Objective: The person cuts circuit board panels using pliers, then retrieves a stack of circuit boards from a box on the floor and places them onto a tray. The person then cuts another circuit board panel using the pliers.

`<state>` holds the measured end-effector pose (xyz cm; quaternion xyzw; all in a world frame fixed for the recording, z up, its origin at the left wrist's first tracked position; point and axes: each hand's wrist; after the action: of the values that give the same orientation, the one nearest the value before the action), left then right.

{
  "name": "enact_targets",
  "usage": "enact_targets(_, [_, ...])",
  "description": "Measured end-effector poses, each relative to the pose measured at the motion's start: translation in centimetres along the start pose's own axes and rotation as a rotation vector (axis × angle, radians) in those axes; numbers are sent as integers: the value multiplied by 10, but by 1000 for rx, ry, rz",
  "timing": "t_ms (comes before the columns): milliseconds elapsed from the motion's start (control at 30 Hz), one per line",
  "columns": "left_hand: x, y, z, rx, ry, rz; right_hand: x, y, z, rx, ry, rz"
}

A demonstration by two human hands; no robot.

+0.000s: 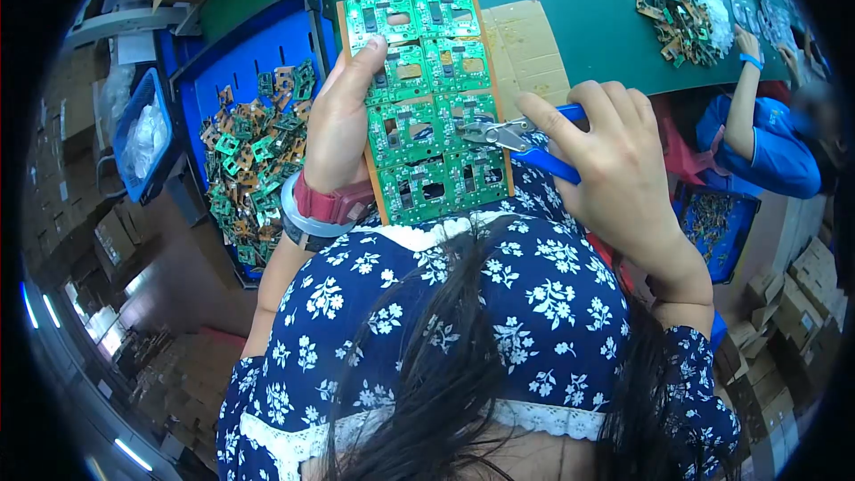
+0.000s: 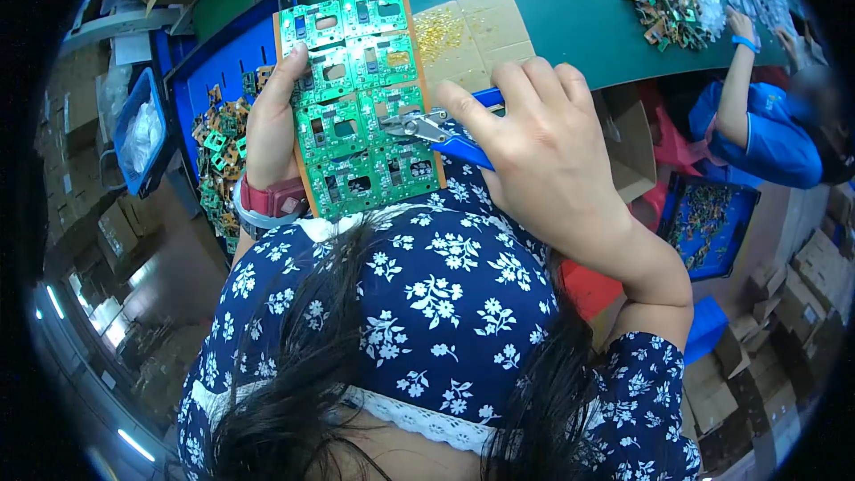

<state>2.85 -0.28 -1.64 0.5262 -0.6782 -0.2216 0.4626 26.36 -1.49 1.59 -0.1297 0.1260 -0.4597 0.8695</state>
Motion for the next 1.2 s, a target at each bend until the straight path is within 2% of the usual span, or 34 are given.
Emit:
enact_targets(367, [5, 0, -2, -66, -16, -14, 6, 0, -5, 113, -1, 13])
enact_targets(533, [7, -1, -1, -94, 23, -22, 7, 1, -3, 70, -36, 8])
enact_targets(633, [7, -2, 2, -99, 20, -32, 7, 5, -4, -50, 81, -104])
enact_targets(800, [5, -3, 1, -60, 21, -19, 6, 13, -2, -16, 155, -216])
enact_targets(900, [4, -2, 3, -12, 22, -6, 13, 7, -10, -99, 51, -93])
enact_targets(1033, [4, -3, 6, -101, 25, 11, 12, 5, -9, -53, 11, -17])
enact_targets(1200, [5, -3, -1, -72, 19, 0, 7, 7, -6, -41, -9, 0])
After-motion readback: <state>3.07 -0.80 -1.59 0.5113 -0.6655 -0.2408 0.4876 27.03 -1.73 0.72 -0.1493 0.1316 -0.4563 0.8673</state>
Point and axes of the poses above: each hand's wrist, its own x-axis away from the middle knuckle, its own z-axis out of the back of the hand, y = z × x, and after that the axes turned 5 degrees about -z, right-handed
